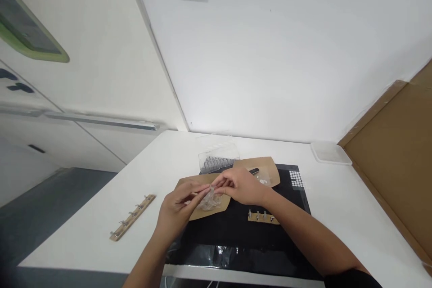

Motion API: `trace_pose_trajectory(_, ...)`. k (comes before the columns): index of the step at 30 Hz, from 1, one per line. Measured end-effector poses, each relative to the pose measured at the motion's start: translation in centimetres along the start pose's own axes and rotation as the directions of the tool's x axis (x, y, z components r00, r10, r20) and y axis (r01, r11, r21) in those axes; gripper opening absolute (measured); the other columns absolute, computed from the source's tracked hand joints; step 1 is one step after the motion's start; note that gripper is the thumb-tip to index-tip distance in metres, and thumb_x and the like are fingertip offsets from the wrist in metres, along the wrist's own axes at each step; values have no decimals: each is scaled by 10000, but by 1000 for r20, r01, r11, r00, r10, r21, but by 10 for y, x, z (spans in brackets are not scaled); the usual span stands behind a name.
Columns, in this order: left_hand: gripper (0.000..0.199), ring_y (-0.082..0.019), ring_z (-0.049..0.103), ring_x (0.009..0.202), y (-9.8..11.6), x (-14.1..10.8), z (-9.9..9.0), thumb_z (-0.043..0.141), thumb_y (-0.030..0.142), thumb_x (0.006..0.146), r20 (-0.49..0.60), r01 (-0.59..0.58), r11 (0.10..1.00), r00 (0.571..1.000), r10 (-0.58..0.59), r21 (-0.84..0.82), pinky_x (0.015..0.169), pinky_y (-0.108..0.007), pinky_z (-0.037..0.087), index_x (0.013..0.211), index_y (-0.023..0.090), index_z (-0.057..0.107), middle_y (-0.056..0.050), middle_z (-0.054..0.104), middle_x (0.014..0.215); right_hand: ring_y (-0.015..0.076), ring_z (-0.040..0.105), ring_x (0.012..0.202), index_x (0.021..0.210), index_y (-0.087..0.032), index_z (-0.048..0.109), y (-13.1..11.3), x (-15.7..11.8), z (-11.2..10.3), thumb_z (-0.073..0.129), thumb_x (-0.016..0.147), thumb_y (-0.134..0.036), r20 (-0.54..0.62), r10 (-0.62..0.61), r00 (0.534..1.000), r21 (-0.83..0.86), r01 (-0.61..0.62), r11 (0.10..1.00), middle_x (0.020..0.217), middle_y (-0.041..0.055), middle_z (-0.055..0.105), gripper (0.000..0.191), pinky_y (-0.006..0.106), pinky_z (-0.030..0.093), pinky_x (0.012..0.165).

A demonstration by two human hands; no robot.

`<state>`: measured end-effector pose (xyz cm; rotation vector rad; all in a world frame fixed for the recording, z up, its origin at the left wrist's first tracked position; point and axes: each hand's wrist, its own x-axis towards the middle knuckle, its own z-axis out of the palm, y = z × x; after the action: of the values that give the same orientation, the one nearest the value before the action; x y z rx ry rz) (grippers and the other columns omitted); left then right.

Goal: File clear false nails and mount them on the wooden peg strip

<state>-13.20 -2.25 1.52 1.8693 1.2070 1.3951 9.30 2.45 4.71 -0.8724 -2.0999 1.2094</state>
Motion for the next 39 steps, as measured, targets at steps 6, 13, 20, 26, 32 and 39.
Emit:
trace_pose_trajectory(6,175,-177,719,784,12,-7,10,725,356,945,-19,90,993,996,-91,-74,570,-233,595,1001,241,845,-63,747,931,150,755,794,1025,-224,795,-1,-8,6,733,971,-329,-99,-36,994,80,44,996,926,36,793,133,270,595,707)
trace_pose_trajectory(13,189,-146,676,702,24,-9,19,753,391,925,-16,199,965,979,-204,-169,529,-222,574,980,232,838,-49,694,903,186,777,787,993,-204,800,6,-13,11,817,884,-477,-140,60,988,354,-6,935,859,39,791,294,323,631,761)
trace_pose_trajectory(20,185,-138,652,654,29,-6,25,775,372,921,60,258,896,965,-254,-361,439,-220,554,1036,243,840,-48,680,908,153,748,745,991,-216,805,2,-18,2,813,887,-487,-165,38,986,413,34,910,849,24,776,290,296,615,718)
trace_pose_trajectory(26,168,-136,644,644,33,-1,31,789,358,911,126,298,851,954,-270,-432,394,-203,535,1010,230,836,-40,670,872,148,749,737,981,-211,772,-7,-29,-4,868,837,-445,-266,81,960,431,43,901,872,20,778,292,300,615,721)
trace_pose_trajectory(32,197,-113,613,590,37,-1,39,797,373,900,130,355,797,933,-336,-489,359,-175,486,986,198,827,-29,655,824,148,725,700,887,-207,753,-17,-35,-4,851,865,-421,-441,-21,897,223,132,966,802,7,744,236,287,574,664)
trace_pose_trajectory(39,198,-92,565,537,43,-5,38,789,384,910,98,354,795,930,-354,-492,402,-176,477,947,193,821,-6,637,717,137,703,752,895,-218,739,-27,-39,1,794,938,-374,-557,-238,796,-94,224,970,840,8,729,171,267,592,679)
